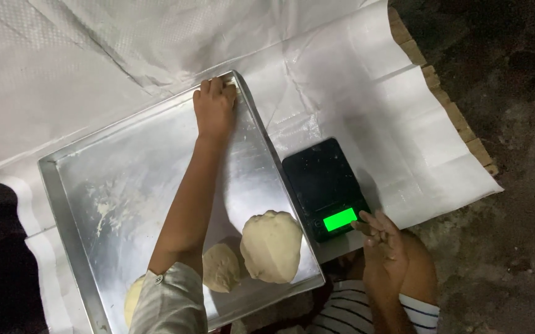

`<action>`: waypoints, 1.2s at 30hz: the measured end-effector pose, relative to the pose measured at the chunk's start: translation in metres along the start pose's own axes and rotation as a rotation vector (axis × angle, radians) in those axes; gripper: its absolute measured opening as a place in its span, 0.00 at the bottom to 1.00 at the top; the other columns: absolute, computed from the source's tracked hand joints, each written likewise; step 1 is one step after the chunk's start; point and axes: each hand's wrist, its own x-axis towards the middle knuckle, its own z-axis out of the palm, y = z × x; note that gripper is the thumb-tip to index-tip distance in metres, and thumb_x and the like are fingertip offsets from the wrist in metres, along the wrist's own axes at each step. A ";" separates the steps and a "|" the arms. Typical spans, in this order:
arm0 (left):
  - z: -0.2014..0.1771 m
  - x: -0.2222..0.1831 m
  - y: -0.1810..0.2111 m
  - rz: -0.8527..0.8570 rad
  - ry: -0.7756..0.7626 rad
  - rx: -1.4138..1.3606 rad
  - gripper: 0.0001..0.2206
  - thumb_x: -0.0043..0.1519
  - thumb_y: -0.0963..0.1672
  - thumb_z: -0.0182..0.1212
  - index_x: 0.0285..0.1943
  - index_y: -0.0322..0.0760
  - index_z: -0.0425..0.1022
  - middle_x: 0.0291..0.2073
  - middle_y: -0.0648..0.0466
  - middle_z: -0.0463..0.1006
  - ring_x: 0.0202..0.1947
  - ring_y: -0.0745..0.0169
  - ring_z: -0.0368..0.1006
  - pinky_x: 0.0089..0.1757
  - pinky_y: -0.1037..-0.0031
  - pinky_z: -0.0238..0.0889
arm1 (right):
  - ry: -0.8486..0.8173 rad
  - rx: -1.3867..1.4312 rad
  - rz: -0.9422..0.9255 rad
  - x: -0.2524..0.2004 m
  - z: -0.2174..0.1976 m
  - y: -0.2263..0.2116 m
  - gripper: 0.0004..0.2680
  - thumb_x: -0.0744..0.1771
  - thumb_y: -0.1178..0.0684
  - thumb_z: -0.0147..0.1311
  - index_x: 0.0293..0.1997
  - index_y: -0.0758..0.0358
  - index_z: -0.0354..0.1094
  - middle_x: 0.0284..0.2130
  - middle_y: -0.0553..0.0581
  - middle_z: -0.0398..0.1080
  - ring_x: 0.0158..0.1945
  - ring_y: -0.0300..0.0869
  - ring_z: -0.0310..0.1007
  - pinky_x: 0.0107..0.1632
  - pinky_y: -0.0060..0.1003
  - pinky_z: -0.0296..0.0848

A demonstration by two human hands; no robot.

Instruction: Weighing small pieces of dough on a digital scale and flattening larger dough balls on a metal tray.

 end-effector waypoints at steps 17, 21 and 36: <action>-0.015 -0.013 -0.009 -0.022 0.055 0.012 0.04 0.62 0.43 0.65 0.38 0.39 0.80 0.36 0.52 0.72 0.39 0.54 0.66 0.39 0.65 0.59 | 0.016 -0.058 -0.004 -0.003 -0.008 0.006 0.17 0.69 0.65 0.44 0.68 0.77 0.54 0.62 0.72 0.64 0.57 0.53 0.71 0.64 0.47 0.69; -0.011 -0.017 -0.014 -0.040 0.041 0.014 0.03 0.62 0.44 0.65 0.39 0.40 0.79 0.37 0.53 0.74 0.39 0.54 0.67 0.40 0.66 0.59 | 0.035 -0.127 0.041 -0.001 -0.002 -0.004 0.17 0.69 0.65 0.43 0.68 0.76 0.55 0.61 0.72 0.65 0.54 0.52 0.72 0.63 0.45 0.68; -0.010 -0.019 -0.014 -0.211 0.110 -0.059 0.02 0.54 0.39 0.64 0.34 0.38 0.77 0.28 0.52 0.77 0.23 0.51 0.70 0.27 0.65 0.61 | 0.039 -0.092 0.052 -0.003 0.003 -0.006 0.17 0.69 0.63 0.43 0.67 0.79 0.54 0.62 0.75 0.64 0.58 0.53 0.69 0.67 0.49 0.66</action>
